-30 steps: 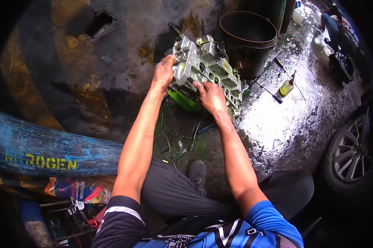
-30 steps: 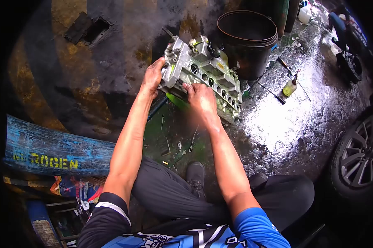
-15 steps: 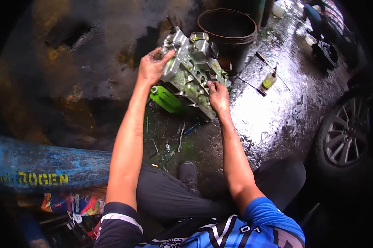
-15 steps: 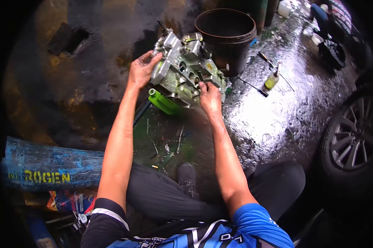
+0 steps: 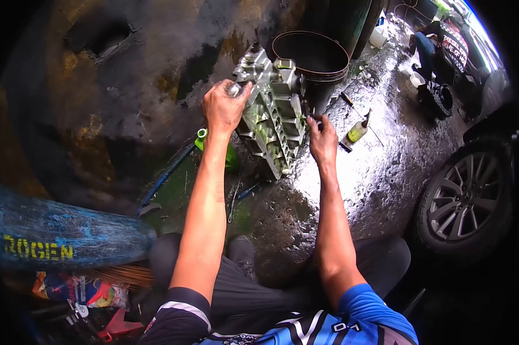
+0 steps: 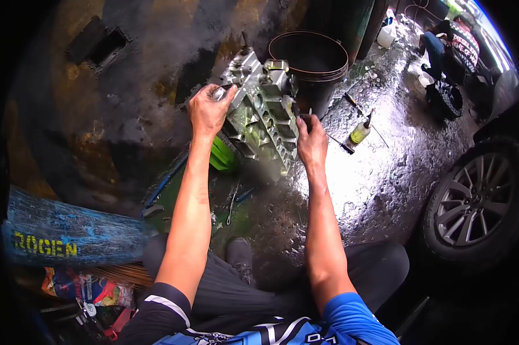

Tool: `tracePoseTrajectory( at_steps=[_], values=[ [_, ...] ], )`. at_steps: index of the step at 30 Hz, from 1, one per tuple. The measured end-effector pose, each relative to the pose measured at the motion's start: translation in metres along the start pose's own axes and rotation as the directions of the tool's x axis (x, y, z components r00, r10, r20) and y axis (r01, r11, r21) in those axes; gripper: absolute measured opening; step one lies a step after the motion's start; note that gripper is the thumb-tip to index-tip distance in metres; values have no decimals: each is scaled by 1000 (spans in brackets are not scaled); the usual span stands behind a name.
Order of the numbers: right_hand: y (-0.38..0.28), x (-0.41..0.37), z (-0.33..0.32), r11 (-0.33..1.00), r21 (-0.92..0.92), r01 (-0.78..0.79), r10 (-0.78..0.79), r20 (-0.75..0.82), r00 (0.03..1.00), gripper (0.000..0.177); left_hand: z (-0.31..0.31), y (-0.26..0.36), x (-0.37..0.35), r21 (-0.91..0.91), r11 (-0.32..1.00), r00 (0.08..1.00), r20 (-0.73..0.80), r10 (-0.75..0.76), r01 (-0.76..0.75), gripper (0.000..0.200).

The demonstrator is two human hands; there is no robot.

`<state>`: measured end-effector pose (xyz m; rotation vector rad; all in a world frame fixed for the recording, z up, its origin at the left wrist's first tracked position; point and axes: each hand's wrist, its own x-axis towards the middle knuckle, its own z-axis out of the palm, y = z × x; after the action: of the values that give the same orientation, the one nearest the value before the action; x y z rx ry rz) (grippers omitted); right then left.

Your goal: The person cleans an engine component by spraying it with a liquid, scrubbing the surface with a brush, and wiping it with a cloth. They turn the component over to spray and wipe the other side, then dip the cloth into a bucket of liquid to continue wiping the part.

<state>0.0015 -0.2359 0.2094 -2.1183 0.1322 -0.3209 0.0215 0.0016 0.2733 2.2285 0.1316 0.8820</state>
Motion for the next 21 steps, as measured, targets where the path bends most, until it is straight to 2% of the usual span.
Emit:
tracePoseTrajectory(
  at_steps=[1,2,3,4,5,7,8,9,11,12,13,15,17,18,19,21],
  values=[
    [-22,11,-5,996,14,84,-84,20,996,30,0,-2,-2,-101,994,999,6,35,-34,33],
    [-39,24,-9,983,-21,184,-183,42,982,29,7,-6,-10,-356,932,998,38,-54,64,31],
    [-69,29,-19,970,-93,224,-208,156,966,30,16,-8,-17,-584,796,988,90,-128,157,30],
    [-94,33,-26,945,-148,291,-259,203,944,30,18,4,-25,-712,684,987,90,-134,158,42],
    [-115,34,-28,912,-199,359,-307,250,918,30,26,6,-29,-748,660,994,0,-112,74,53],
    [-141,31,-24,809,-196,554,-477,331,814,29,30,14,-39,-802,587,985,7,-171,107,57],
    [-153,25,-26,716,-287,636,-518,392,760,25,31,17,-42,-835,533,983,44,-181,135,55],
    [-156,23,-25,650,-302,698,-551,446,706,21,35,17,-46,-853,513,984,10,-175,100,52],
    [-158,24,-24,528,-435,729,-526,505,684,19,40,13,-53,-822,549,979,53,-194,154,53],
    [-161,28,-24,493,-456,741,-532,515,672,18,42,16,-56,-880,441,971,81,-224,176,45],
    [-165,32,-25,455,-477,752,-537,527,659,18,41,16,-59,-874,443,973,122,-196,199,30],
    [-171,28,-24,387,-482,786,-515,594,618,19,38,14,-61,-807,545,972,147,-185,226,18],
    [-178,20,-22,302,-471,829,-509,655,558,19,40,13,-59,-845,492,975,140,-172,209,16],
    [-183,22,-26,312,-473,824,-483,668,566,18,38,15,-60,-862,465,976,140,-168,204,15],
    [-180,31,-27,326,-468,821,-481,666,570,17,36,17,-61,-843,494,975,157,-155,214,15],
    [-182,33,-33,373,-524,766,-430,634,643,16,32,19,-60,-803,552,975,190,-119,224,13]
  ],
)
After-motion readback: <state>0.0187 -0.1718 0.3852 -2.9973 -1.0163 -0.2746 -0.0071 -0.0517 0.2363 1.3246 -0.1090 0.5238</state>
